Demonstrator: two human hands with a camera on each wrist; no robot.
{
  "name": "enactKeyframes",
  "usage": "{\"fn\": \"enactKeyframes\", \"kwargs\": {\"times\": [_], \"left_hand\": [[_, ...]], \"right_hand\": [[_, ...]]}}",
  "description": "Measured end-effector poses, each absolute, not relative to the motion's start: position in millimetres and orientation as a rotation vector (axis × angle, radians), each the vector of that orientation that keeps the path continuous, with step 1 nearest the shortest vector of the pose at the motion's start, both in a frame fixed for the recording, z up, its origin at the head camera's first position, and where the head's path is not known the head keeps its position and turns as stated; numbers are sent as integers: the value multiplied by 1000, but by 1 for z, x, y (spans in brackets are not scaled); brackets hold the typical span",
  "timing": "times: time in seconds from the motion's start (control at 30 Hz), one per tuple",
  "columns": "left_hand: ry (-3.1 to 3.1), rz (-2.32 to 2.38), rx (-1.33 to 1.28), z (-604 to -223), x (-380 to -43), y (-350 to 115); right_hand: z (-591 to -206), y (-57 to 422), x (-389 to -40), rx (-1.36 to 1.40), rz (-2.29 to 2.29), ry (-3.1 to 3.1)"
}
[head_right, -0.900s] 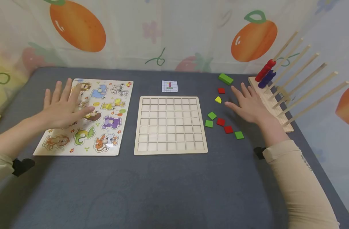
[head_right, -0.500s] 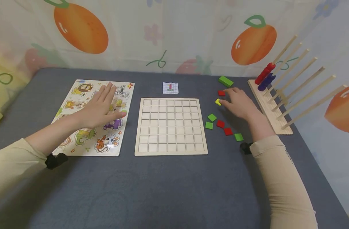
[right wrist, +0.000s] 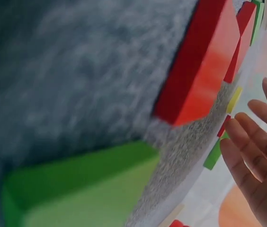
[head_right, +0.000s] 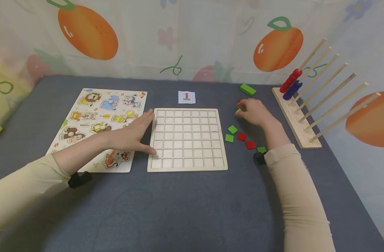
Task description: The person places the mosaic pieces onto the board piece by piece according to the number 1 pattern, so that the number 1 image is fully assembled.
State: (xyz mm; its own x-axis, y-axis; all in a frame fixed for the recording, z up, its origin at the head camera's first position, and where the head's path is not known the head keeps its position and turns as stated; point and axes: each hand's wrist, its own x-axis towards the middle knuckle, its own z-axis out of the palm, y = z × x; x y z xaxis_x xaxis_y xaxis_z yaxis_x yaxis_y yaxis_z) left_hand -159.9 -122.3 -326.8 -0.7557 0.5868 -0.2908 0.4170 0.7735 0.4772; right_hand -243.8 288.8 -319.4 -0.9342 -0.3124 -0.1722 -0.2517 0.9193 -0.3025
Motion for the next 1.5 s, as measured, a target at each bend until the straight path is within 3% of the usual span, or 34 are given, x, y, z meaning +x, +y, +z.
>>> {"fn": "enactKeyframes", "kwargs": {"times": [0.3,1.5], "left_hand": [[2446,509,848,-327,-148,-110],[2407,476,789,-330,-149,-105]], "right_hand": [[-321,284,-246,-392,-393,2844],[-323,280,-253,-365,-280,2879]]}}
